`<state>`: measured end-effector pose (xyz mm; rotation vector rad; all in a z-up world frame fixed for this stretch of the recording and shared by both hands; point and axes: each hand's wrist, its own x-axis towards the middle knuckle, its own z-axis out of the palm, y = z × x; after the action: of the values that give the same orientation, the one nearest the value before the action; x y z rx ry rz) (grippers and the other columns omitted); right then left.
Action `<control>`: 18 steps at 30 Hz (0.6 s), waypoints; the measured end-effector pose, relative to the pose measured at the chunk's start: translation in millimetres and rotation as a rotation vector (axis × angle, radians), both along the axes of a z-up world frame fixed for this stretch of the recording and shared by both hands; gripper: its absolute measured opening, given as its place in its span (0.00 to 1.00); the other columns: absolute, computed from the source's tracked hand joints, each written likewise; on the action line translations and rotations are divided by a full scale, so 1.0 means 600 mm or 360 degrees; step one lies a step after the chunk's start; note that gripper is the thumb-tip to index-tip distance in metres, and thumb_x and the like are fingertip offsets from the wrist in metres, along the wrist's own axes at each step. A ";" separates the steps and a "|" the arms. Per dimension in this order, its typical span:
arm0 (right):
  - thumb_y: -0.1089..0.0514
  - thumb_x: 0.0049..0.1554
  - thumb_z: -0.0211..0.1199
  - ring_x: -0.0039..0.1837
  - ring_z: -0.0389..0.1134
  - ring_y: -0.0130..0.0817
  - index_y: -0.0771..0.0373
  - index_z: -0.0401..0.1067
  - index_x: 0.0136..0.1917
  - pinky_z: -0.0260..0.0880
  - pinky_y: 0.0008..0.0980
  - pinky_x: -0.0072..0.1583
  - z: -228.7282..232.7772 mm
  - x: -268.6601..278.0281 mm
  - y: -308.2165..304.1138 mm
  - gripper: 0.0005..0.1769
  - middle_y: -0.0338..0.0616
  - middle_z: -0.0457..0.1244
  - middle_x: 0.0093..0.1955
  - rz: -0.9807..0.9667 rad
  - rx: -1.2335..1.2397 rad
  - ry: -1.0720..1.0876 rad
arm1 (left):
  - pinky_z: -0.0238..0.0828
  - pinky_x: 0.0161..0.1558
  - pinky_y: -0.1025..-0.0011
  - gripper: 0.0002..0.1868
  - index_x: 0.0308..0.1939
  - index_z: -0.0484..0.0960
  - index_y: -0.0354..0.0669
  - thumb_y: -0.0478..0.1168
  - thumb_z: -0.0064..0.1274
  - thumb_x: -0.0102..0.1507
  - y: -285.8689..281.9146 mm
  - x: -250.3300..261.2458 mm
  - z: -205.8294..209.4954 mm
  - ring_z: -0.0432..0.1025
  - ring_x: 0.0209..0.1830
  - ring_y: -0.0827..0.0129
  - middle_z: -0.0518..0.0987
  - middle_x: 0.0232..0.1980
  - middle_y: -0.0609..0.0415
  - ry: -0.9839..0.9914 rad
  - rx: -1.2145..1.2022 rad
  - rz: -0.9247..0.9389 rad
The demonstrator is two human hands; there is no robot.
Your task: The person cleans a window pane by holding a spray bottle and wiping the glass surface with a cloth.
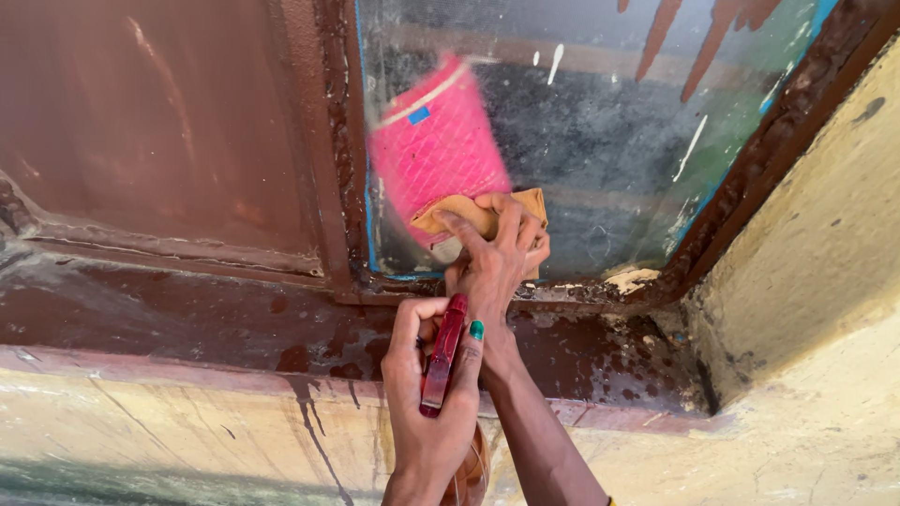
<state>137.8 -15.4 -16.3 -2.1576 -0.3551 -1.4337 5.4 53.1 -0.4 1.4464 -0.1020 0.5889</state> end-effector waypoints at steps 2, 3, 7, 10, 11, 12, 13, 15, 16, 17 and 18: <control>0.66 0.38 0.62 0.66 0.56 0.45 0.45 0.83 0.52 0.47 0.52 0.68 -0.013 0.003 0.001 0.29 0.42 0.60 0.60 -0.0030 -0.0056 -0.0077 | 0.63 0.30 0.77 0.12 0.46 0.74 0.37 0.29 0.57 0.60 0.004 0.003 0.003 0.64 0.28 0.79 0.74 0.30 0.57 -0.0062 0.0020 0.0052; 0.66 0.38 0.62 0.66 0.56 0.45 0.45 0.83 0.52 0.47 0.52 0.68 -0.026 0.002 0.005 0.29 0.42 0.60 0.60 -0.0024 -0.0059 -0.0076 | 0.63 0.31 0.77 0.12 0.46 0.74 0.37 0.28 0.57 0.60 0.007 0.001 0.002 0.64 0.29 0.79 0.74 0.30 0.57 -0.0108 0.0043 0.0100; 0.55 0.46 0.68 0.65 0.57 0.43 0.46 0.82 0.48 0.45 0.53 0.67 -0.068 -0.015 0.018 0.15 0.41 0.60 0.59 0.0074 -0.0076 0.0050 | 0.64 0.31 0.77 0.13 0.47 0.74 0.37 0.29 0.57 0.59 0.016 -0.001 0.002 0.66 0.29 0.79 0.75 0.30 0.57 -0.0111 0.0085 0.0117; 0.57 0.46 0.66 0.64 0.56 0.44 0.48 0.82 0.49 0.45 0.52 0.64 -0.059 -0.013 0.031 0.16 0.44 0.58 0.58 0.0104 0.0041 0.0117 | 0.65 0.31 0.77 0.13 0.47 0.74 0.37 0.29 0.57 0.60 0.019 -0.006 0.006 0.66 0.30 0.80 0.75 0.31 0.57 -0.0099 0.0035 0.0081; 0.59 0.46 0.66 0.64 0.55 0.46 0.50 0.82 0.50 0.46 0.50 0.62 -0.051 -0.005 0.035 0.17 0.48 0.57 0.58 0.0121 0.0154 0.0071 | 0.64 0.31 0.77 0.13 0.47 0.74 0.37 0.29 0.57 0.60 0.020 -0.008 0.007 0.66 0.30 0.79 0.74 0.32 0.57 -0.0096 0.0047 0.0102; 0.59 0.46 0.66 0.64 0.55 0.46 0.50 0.82 0.50 0.46 0.50 0.62 -0.041 0.007 0.036 0.17 0.48 0.57 0.58 0.0127 0.0155 0.0073 | 0.64 0.31 0.77 0.12 0.47 0.74 0.37 0.29 0.57 0.60 0.021 -0.010 0.008 0.65 0.30 0.79 0.74 0.32 0.57 -0.0092 0.0058 0.0122; 0.61 0.48 0.65 0.66 0.56 0.44 0.48 0.83 0.52 0.46 0.50 0.65 -0.032 0.019 0.035 0.19 0.46 0.57 0.59 0.0070 0.0126 -0.0024 | 0.64 0.31 0.77 0.12 0.47 0.74 0.37 0.29 0.57 0.60 0.024 -0.013 0.010 0.65 0.30 0.79 0.74 0.32 0.57 -0.0089 0.0062 0.0129; 0.63 0.49 0.63 0.67 0.57 0.42 0.47 0.84 0.53 0.47 0.50 0.67 -0.033 0.030 0.039 0.21 0.44 0.58 0.61 0.0017 0.0099 -0.0122 | 0.61 0.25 0.76 0.11 0.45 0.74 0.38 0.30 0.56 0.59 0.029 -0.016 0.011 0.63 0.24 0.78 0.74 0.29 0.57 0.0205 -0.0145 0.0005; 0.66 0.47 0.61 0.68 0.57 0.43 0.46 0.84 0.54 0.48 0.50 0.68 -0.037 0.034 0.042 0.24 0.43 0.58 0.61 0.0026 0.0090 -0.0144 | 0.61 0.25 0.76 0.11 0.45 0.74 0.38 0.30 0.56 0.59 0.031 -0.017 0.010 0.63 0.24 0.78 0.74 0.29 0.57 0.0204 -0.0143 0.0009; 0.68 0.45 0.59 0.69 0.56 0.44 0.46 0.84 0.54 0.49 0.49 0.69 -0.042 0.038 0.043 0.28 0.43 0.58 0.62 0.0035 0.0077 -0.0168 | 0.62 0.28 0.77 0.12 0.46 0.74 0.38 0.30 0.56 0.60 0.032 -0.016 0.009 0.64 0.26 0.79 0.73 0.30 0.57 0.0087 -0.0081 0.0066; 0.68 0.45 0.59 0.69 0.56 0.44 0.46 0.84 0.54 0.49 0.49 0.69 -0.050 0.038 0.045 0.28 0.43 0.58 0.62 0.0038 0.0075 -0.0171 | 0.63 0.31 0.79 0.12 0.47 0.74 0.37 0.29 0.56 0.61 0.033 -0.014 0.006 0.64 0.29 0.81 0.73 0.31 0.57 -0.0030 -0.0018 0.0124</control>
<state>160.3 11.8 -46.2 -2.0374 -0.3810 -1.5329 -3.1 73.1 3.5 1.4391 -0.0576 0.6658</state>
